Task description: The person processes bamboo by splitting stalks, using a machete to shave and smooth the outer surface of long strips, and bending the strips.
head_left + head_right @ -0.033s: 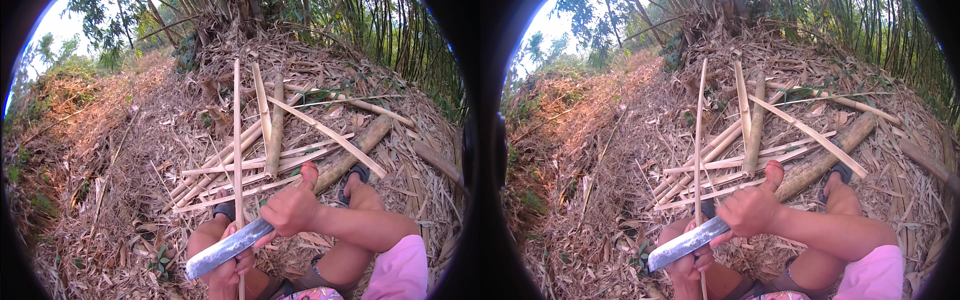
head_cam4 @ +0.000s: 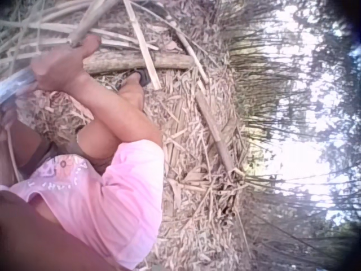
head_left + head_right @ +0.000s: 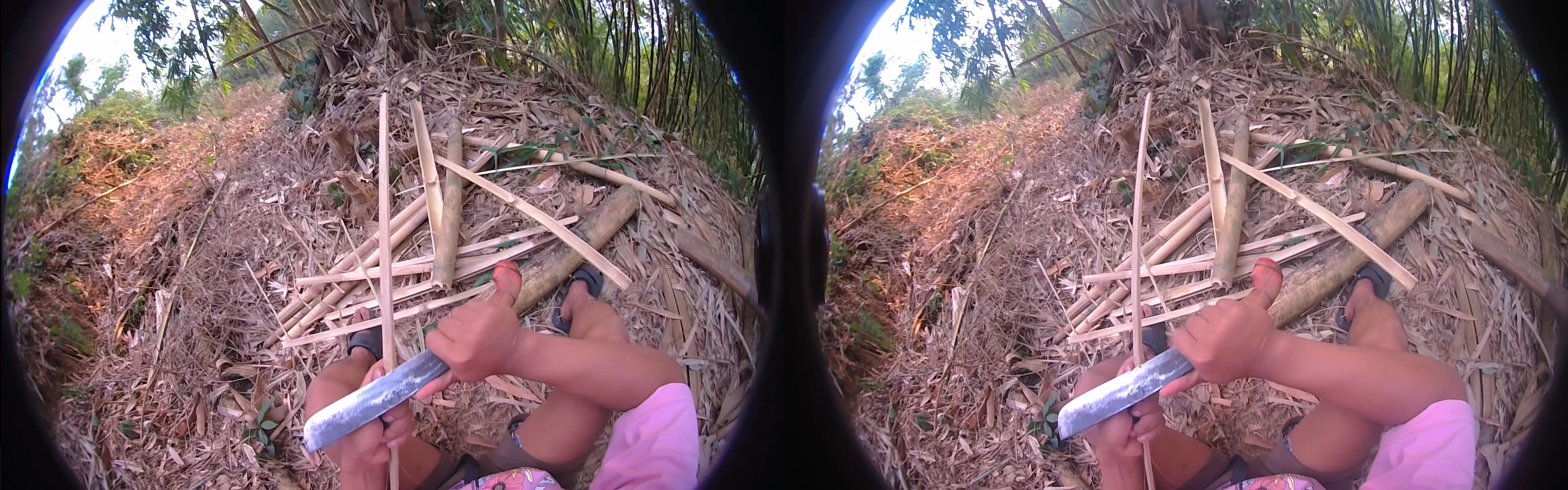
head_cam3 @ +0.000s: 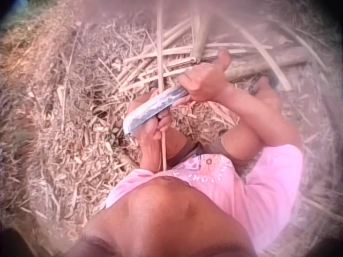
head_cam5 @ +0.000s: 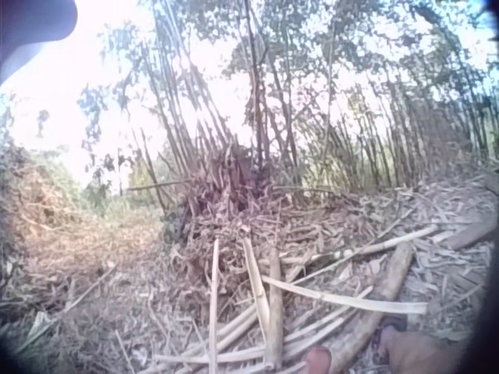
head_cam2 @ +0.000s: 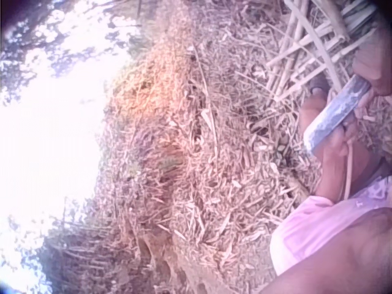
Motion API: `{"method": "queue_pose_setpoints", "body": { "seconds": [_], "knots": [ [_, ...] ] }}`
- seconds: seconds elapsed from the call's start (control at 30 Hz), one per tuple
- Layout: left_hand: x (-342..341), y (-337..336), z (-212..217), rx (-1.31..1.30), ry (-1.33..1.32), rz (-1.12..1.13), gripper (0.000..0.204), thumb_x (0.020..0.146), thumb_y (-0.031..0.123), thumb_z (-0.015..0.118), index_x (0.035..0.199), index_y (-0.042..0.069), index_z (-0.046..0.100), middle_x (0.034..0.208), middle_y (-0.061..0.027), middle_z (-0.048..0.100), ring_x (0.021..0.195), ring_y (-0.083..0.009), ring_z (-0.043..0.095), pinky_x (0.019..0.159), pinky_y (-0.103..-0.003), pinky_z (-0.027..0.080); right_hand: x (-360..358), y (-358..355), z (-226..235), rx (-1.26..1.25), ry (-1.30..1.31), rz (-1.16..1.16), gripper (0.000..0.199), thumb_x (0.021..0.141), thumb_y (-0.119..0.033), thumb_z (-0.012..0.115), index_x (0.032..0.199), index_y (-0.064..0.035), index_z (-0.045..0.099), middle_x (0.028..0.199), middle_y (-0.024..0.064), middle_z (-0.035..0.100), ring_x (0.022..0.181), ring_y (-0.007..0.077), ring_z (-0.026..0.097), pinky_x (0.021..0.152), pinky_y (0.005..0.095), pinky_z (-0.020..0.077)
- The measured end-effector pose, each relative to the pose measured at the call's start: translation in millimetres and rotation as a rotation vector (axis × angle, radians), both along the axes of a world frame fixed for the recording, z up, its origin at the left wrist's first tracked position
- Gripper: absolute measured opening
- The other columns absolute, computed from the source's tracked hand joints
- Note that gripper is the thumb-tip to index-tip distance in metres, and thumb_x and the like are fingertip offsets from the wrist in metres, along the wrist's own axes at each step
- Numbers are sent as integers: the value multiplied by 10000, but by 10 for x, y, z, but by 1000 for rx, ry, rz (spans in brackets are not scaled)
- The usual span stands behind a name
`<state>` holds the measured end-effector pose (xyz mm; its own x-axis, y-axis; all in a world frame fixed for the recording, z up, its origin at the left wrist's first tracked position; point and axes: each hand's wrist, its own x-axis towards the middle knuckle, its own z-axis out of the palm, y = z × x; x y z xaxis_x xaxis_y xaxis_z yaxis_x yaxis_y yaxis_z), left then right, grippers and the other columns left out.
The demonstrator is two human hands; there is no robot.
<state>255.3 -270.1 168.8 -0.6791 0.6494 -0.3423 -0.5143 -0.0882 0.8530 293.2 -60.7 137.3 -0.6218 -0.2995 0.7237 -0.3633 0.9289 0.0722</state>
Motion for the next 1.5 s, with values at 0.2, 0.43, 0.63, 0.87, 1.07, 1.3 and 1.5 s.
{"method": "queue_pose_setpoints", "body": {
  "seconds": [0.2, 0.43, 0.63, 0.87, 1.07, 1.3, 1.5],
  "knots": [
    [-100, -275, -376, 221, -417, -30, 362, 1064, 381, 390, 1120, 44, 511, 562, 25, 329, 334, -61, 229, 305, -220, 225, 17, 154, 132, 24, -58, -195, 640, 813, -715, 570, 620, -104, 556, 500, 47, 529, 417, 216, 569, 429, 334, 469],
    [4, -147, -292, 157, -300, -108, 340, 1083, 359, 312, 1264, 111, 457, 573, 13, 311, 346, -55, 219, 310, -230, 239, -1, 194, 17, -79, -155, -226, 659, 840, -714, 554, 629, -90, 570, 518, 91, 586, 426, 229, 601, 439, 403, 504],
    [204, -143, -296, -13, -214, -104, 354, 1079, 368, 335, 1258, 102, 485, 573, -1, 344, 351, -69, 239, 324, -236, 248, -167, 716, -20, -142, -120, -353, 661, 839, -706, 568, 611, -86, 533, 514, 102, 571, 427, 255, 601, 416, 380, 487],
    [270, -116, -349, -70, -203, -75, 346, 1076, 365, 357, 1251, 93, 482, 577, -18, 373, 353, -90, 274, 330, -258, 278, -105, 498, 10, -6, -88, -231, 640, 890, -669, 532, 629, -85, 547, 527, 86, 584, 419, 233, 599, 407, 382, 496],
    [414, -161, -320, -139, -219, -11, 245, 1072, 371, 361, 1058, 156, 478, 571, 10, 383, 334, -71, 265, 287, -221, 230, -134, 860, -4, -258, -309, -519, 627, 897, -666, 526, 684, -78, 580, 582, 108, 627, 493, 260, 656, 423, 389, 505],
    [466, -243, -281, -84, -180, -19, 258, 1069, 364, 374, 994, 135, 468, 552, 9, 373, 328, -74, 266, 283, -218, 226, -213, 1182, -118, -224, -161, -480, 622, 916, -675, 480, 695, -100, 569, 567, 89, 597, 507, 275, 637, 468, 420, 500],
    [570, -433, -422, -75, -297, -17, 269, 1060, 371, 402, 1059, 114, 483, 533, 14, 360, 332, -72, 270, 283, -216, 219, -116, 805, -56, -123, -169, -367, 584, 934, -636, 484, 703, -106, 563, 594, 94, 604, 533, 290, 644, 472, 434, 489]
  ]
}}
